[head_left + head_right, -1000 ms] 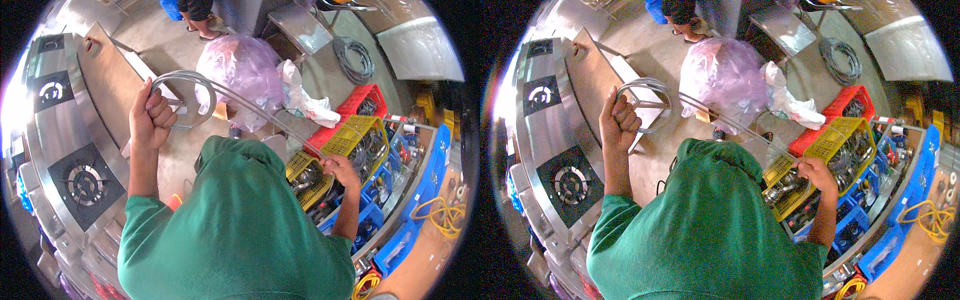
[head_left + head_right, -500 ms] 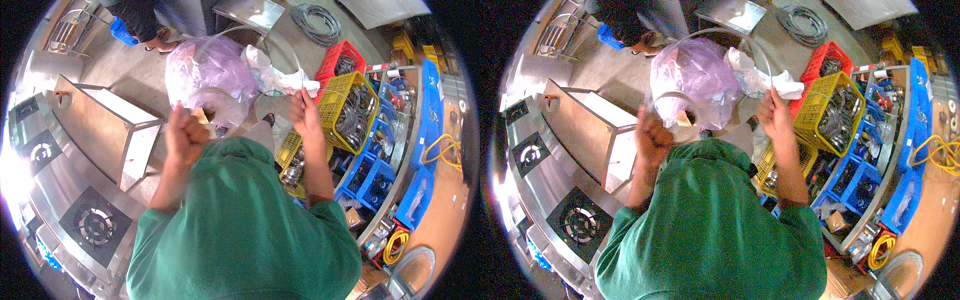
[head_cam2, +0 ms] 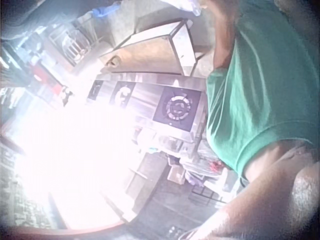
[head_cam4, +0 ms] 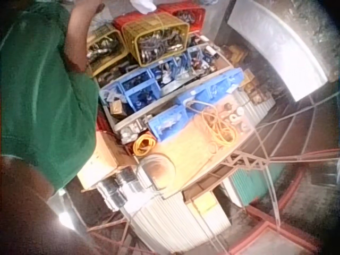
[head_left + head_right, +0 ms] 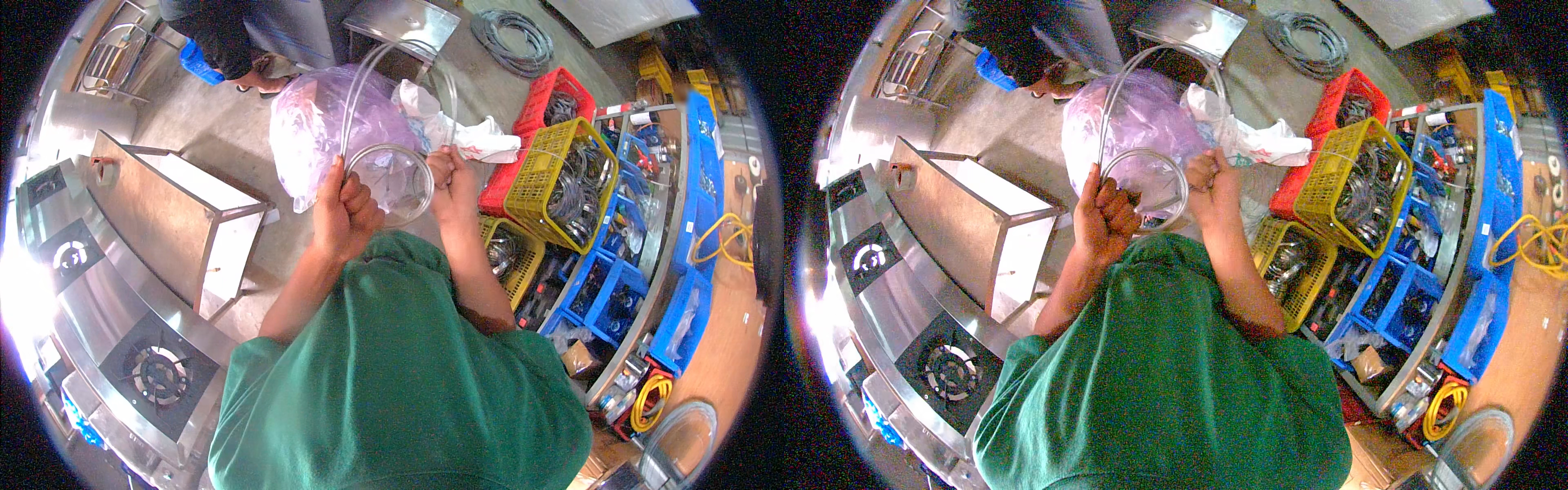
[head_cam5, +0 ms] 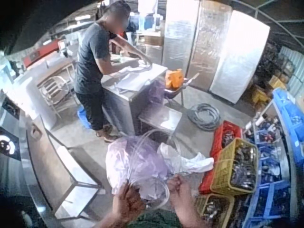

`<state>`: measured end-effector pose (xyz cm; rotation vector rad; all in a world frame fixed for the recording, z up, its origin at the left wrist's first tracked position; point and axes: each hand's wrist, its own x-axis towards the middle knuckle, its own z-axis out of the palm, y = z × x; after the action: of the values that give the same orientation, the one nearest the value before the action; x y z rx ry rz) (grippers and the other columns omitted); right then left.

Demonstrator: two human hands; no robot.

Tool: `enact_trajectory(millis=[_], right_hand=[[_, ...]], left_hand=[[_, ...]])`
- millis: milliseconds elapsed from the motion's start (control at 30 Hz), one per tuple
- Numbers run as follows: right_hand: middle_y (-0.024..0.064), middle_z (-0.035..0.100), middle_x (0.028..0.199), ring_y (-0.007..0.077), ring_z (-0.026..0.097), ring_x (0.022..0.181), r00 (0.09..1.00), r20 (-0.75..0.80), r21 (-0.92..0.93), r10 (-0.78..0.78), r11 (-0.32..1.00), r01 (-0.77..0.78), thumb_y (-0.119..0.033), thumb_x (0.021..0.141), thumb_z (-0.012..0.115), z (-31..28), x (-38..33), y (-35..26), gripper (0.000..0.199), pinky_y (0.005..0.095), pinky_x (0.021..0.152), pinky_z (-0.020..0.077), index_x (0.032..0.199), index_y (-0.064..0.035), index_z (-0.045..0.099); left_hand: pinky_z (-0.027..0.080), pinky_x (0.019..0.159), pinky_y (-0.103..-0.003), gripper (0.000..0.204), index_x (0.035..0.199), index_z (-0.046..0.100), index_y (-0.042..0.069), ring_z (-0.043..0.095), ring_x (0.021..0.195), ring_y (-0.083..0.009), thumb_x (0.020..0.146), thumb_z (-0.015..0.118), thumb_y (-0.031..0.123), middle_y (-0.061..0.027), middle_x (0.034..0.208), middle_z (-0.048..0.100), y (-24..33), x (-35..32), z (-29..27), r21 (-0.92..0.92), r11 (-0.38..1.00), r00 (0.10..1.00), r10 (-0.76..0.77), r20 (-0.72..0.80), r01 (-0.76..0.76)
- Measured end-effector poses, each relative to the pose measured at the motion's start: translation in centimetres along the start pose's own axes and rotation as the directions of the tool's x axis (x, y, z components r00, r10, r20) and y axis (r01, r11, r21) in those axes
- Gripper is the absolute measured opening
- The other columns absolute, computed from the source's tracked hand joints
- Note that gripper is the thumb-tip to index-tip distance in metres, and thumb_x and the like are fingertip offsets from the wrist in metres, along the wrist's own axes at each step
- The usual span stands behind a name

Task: The person repeatedly picks up lengths of metal conduit or cable from a yellow basket, straightens them, and coils them by hand into loops. The coiled pieces are placed back into the basket. The person handles the items one at a time throughout the clip.

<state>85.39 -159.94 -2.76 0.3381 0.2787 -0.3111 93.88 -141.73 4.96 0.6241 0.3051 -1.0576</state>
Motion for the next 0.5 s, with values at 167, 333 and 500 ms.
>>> enact_trajectory(millis=[167,333,500], right_hand=[[0.0019,0.049,0.073,0.0161,0.052,0.072,0.985,-0.172,-0.333,-0.008,0.942,-0.05,-0.025,0.101,0.048,-0.2,-1.9,5.1,0.023,0.03,0.067,0.0439,0.089,-0.0066,0.055],[0.0065,0.067,0.096,0.0263,0.062,0.097,0.981,-0.194,-0.46,-0.006,0.884,-0.086,-0.037,0.1,0.049,-0.1,-3.0,7.7,0.027,0.0413,0.089,0.0461,0.091,-0.0133,0.06],[0.0064,0.067,0.1,0.0224,0.061,0.098,0.972,-0.235,-0.606,-0.001,0.782,-0.146,-0.032,0.097,0.057,-0.5,-2.8,7.6,0.019,0.042,0.086,0.0475,0.093,-0.014,0.058]], left_hand=[[0.016,0.041,-0.03,0.054,0.059,0.027,0.019,0.016,0.042,-0.0111,0.101,0.042,0.051,0.0053,0.051,0.018,-0.5,2.1,-0.9,0.001,0.989,0.986,0.146,-0.075,-0.146],[0.019,0.039,-0.032,0.055,0.059,0.026,0.02,0.018,0.041,-0.0125,0.099,0.05,0.048,0.0037,0.051,0.019,-0.4,3.6,-1.0,0.051,0.957,0.928,0.291,-0.232,-0.287],[0.019,0.038,-0.031,0.053,0.061,0.029,0.016,0.023,0.041,-0.0117,0.1,0.05,0.045,0.0033,0.052,0.024,-1.5,4.1,-1.2,0.202,0.875,0.832,0.482,-0.275,-0.44]])
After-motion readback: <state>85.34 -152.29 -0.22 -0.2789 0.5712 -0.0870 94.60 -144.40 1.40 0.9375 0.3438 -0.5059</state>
